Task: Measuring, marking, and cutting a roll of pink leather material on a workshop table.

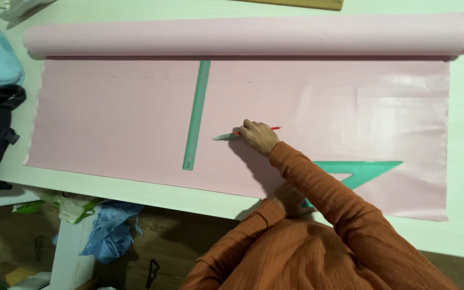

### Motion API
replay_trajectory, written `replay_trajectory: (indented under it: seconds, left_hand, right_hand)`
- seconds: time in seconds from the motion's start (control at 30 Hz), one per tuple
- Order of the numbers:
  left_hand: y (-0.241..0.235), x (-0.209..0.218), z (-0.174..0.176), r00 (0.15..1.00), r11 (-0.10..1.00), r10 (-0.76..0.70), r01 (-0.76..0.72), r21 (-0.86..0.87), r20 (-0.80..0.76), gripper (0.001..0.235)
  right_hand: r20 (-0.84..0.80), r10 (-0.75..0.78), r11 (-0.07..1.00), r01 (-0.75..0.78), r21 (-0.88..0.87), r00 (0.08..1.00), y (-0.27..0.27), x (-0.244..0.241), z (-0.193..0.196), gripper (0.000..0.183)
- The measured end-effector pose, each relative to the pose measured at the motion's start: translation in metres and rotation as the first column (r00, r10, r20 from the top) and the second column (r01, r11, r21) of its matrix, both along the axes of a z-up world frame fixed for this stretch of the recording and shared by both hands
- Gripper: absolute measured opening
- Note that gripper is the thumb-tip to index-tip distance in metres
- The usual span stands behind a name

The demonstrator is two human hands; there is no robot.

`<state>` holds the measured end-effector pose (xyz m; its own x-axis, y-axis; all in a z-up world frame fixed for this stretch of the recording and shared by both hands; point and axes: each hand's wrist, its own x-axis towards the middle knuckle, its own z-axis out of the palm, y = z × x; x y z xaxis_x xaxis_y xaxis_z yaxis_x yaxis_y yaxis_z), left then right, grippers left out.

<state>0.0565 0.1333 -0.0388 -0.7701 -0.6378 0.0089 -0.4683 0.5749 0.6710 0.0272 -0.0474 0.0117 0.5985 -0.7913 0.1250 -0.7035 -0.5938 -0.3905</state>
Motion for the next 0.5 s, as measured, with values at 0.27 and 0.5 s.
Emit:
replay_trajectory:
  seconds: [0.27,0.5]
  left_hand:
    - [-0.009,-0.037,0.026,0.951,0.983,-0.111,0.147,-0.106,0.287,0.093]
    - [0.014,-0.092,0.012,0.968,0.951,-0.158,0.202,-0.234,0.195,0.088]
  right_hand:
    - [0.212,-0.217,0.971,0.189,0.147,0.953,0.1,-0.165,0.025,0.026]
    - [0.116,-0.607,0.794,0.601,0.087,0.786,0.228,-0.366,-0.028,0.027]
